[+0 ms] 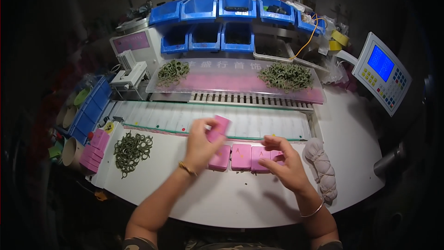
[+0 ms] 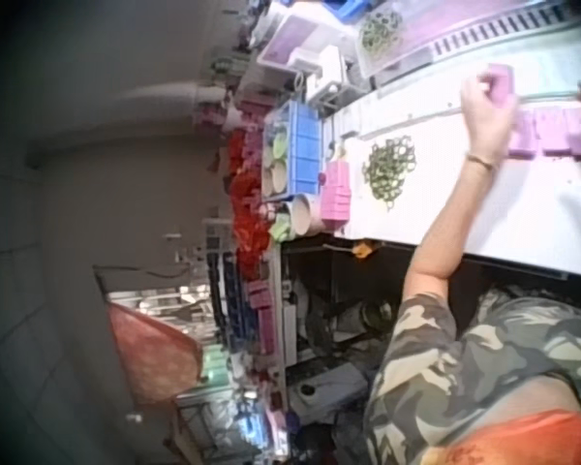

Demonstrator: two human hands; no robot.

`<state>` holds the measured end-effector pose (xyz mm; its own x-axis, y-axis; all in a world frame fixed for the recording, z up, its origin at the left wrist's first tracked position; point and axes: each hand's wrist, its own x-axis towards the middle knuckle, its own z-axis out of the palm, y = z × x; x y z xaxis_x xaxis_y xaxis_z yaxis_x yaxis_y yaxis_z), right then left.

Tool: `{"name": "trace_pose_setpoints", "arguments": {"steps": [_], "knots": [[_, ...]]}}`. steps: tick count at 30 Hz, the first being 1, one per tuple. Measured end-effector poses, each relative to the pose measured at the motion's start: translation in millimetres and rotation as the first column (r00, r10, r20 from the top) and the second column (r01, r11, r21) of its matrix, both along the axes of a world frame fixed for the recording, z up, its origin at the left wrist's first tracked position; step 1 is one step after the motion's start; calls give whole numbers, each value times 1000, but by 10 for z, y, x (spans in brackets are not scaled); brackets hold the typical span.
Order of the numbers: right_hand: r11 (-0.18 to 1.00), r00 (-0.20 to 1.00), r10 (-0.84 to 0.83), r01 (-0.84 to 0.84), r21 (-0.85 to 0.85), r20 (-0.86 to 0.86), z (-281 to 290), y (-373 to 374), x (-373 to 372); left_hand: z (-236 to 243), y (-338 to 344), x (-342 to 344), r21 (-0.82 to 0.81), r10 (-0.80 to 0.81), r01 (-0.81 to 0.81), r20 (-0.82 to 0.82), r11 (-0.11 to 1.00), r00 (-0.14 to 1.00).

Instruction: The person cleans small metal rings by hand, places a ring into a pink silicone mold, and uses a round tool to press wax into the mold.

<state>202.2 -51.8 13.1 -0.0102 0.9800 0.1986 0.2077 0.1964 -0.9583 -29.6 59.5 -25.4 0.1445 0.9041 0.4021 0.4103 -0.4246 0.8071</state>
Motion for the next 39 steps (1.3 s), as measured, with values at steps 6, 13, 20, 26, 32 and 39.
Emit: {"name": "trace_pose_setpoints", "arguments": {"steps": [6,13,20,26,32,39], "knots": [[985,874,-152,172,-1,462,-20,-184,520,-267,824,-755,70,316,-308,-247,949,916],[997,670,-40,-25,76,742,-118,-146,631,-97,968,-840,217,484,-436,-486,874,728],[996,721,-42,-23,85,691,-208,-88,696,153,48,97,201,-56,65,-50,977,997],[955,834,-180,20,298,521,174,-257,437,252,-457,539,-473,-363,774,694,422,622],[958,934,-68,-38,286,350,174,-390,143,165,-477,574,-345,-526,907,739,241,420],[983,963,-80,34,179,257,24,-467,-7,182,-626,578,-315,-724,818,383,482,574]]}}
